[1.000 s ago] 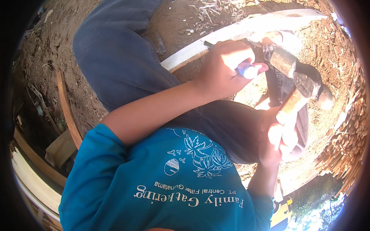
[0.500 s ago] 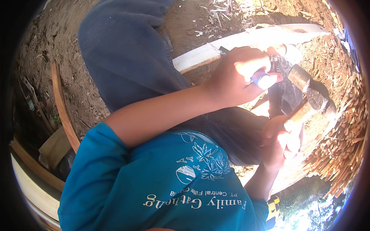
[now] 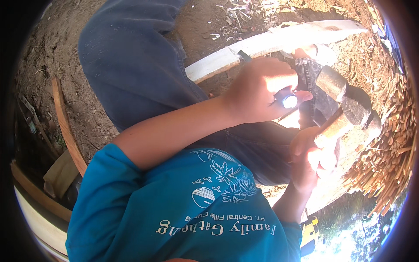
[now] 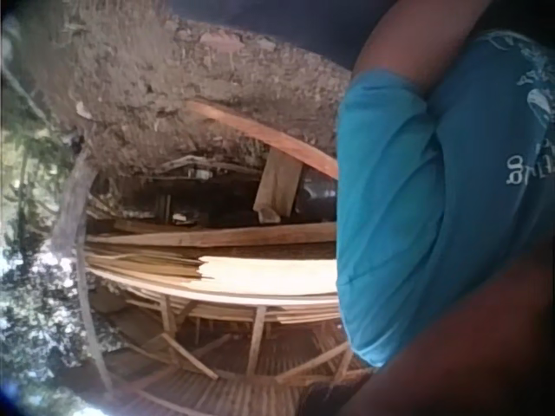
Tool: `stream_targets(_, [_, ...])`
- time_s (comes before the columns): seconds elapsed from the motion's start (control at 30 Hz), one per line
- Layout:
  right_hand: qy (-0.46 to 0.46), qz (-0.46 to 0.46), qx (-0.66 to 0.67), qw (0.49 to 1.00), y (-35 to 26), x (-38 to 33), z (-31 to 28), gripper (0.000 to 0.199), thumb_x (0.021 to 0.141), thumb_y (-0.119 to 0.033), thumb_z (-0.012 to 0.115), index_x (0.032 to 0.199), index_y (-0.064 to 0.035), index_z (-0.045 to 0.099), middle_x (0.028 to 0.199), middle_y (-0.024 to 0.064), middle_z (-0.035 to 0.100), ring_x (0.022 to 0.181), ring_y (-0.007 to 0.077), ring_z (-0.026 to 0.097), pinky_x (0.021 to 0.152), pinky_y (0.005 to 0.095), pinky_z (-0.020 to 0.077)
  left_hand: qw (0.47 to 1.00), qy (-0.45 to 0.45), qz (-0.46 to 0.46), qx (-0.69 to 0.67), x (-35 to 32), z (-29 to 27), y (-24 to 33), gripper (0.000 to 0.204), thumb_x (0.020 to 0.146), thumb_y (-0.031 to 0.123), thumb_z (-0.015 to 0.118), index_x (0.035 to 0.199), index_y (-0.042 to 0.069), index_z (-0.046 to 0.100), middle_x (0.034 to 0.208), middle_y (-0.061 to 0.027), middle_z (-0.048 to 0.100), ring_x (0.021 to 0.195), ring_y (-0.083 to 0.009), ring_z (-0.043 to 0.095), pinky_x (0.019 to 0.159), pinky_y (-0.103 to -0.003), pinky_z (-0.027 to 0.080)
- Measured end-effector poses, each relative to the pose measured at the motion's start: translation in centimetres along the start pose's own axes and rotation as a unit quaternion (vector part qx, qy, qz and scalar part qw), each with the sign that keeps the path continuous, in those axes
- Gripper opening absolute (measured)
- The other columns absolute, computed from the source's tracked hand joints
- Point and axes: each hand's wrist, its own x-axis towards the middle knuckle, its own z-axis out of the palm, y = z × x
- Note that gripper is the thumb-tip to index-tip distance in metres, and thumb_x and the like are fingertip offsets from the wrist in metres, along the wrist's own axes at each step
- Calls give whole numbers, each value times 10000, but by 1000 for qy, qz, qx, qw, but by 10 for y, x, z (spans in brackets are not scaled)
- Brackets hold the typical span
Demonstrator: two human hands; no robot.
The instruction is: The person carves a wooden branch using a chisel and a hammer, striking the chisel to remove shavings.
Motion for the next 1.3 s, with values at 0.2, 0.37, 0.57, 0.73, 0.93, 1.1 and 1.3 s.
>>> stream_targets(0.2, [-44, -76, -55, 995, -35, 19, 7, 365, 1074, -344, 521, 1207, -5, 554, 779, 27, 518, 539, 40, 380, 455, 189, 297, 993, 43, -91, -56, 22, -15, -3, 203, 811, 143, 785, 732, 39, 629, 664, -121, 625, 601, -316, 636, 564, -380, 500])
stream_targets(0.37, [-113, -185, -131, 968, -76, 53, 25, 368, 1081, -279, 523, 1292, 17, 578, 814, 47, 566, 572, 47, 427, 479, 191, 328, 987, 45, -151, -41, 50, -44, -33, 225, 986, 165, 678, 789, 69, 628, 695, 35, 594, 647, -54, 538, 572, -279, 417])
stream_targets(0.57, [-171, -305, -153, 924, -94, 85, 38, 370, 1070, -221, 532, 1341, 29, 568, 919, 93, 630, 702, 94, 533, 608, 218, 409, 967, 85, -236, -40, 57, -54, -38, 344, 989, 238, 666, 683, 106, 581, 598, 39, 565, 521, -61, 516, 488, -261, 386])
stream_targets(0.73, [-168, -364, -175, 899, -102, 93, 46, 384, 1061, -173, 540, 1382, 38, 559, 1006, 131, 684, 810, 134, 621, 716, 241, 477, 956, 79, -265, -98, 56, -50, -33, 319, 1009, 189, 617, 714, 83, 561, 598, 16, 542, 512, -75, 503, 495, -258, 399])
stream_targets(0.93, [-148, -407, -190, 881, -96, 108, 60, 402, 1050, -110, 545, 1419, 52, 553, 1121, 179, 737, 950, 178, 710, 834, 261, 541, 962, 79, -227, -130, 50, -53, -39, 328, 1028, 175, 586, 722, 74, 523, 609, -1, 540, 527, -79, 491, 510, -261, 408])
stream_targets(1.1, [-227, -412, -101, 877, -81, 117, 41, 382, 1028, -9, 536, 1399, 80, 554, 1173, 215, 729, 997, 167, 716, 839, 256, 548, 967, 73, -210, -129, 46, -49, -41, 287, 1020, 179, 574, 757, 74, 528, 628, -6, 550, 543, -86, 504, 519, -261, 414])
stream_targets(1.3, [-252, -412, -122, 867, -85, 117, 50, 388, 1015, 1, 548, 1395, 81, 560, 1126, 202, 737, 926, 144, 697, 790, 249, 532, 960, 149, -231, -42, 47, -47, -38, 173, 996, 182, 581, 864, 71, 571, 716, 2, 593, 593, -86, 547, 536, -254, 433])
